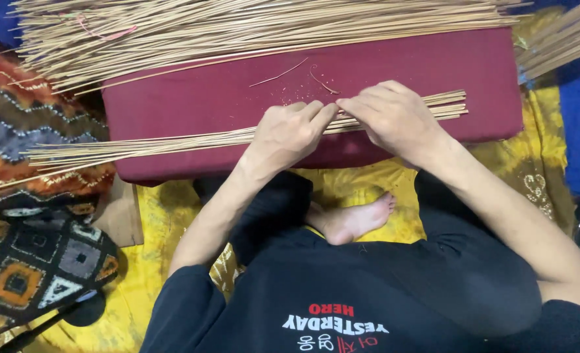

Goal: Arranging and aligning thin wooden sticks into a neat bundle on a flat surface.

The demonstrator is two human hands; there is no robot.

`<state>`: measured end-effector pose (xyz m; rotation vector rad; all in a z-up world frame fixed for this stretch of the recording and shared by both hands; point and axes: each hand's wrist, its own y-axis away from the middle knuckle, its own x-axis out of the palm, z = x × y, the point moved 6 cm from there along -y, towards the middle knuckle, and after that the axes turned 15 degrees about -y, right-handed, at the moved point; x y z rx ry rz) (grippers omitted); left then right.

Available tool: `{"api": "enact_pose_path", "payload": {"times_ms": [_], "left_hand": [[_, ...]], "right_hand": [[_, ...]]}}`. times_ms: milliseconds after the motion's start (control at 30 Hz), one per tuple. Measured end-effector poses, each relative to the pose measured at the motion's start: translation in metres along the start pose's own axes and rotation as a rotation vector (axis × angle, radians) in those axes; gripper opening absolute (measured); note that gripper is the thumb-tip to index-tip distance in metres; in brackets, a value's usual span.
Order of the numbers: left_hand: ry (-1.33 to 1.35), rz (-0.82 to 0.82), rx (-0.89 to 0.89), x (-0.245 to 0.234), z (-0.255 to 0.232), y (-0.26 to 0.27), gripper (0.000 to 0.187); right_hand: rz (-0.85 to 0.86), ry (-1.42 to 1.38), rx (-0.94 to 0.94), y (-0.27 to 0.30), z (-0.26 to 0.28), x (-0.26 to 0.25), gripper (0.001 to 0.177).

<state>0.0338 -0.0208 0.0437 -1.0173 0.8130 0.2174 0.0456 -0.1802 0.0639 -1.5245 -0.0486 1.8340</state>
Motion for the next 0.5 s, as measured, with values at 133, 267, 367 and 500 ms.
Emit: {"api": "enact_pose_path", "payload": {"times_ms": [133, 267, 367, 500], "left_hand": [[-0.018, 0.037, -0.014, -0.009, 0.014, 0.006, 0.008], [-0.031, 0.081, -0.021, -0.003, 0.015, 0.018, 0.011], [0.047, 0.097, -0.007, 0.003, -0.001, 0.016, 0.011], [0.064, 0.136, -0.062, -0.002, 0.014, 0.012, 0.009]], "right_hand": [[0.040, -0.018, 0.038, 0.021, -0.034, 0.001, 0.015], [0.054, -0.002, 0.094, 0.026, -0.033, 0.000, 0.009], [0.102, -0.057, 0.091, 0.016, -0.009, 0.012, 0.016], [0.055, -0.123, 0.117, 0.025, -0.033, 0.006, 0.015]]}}
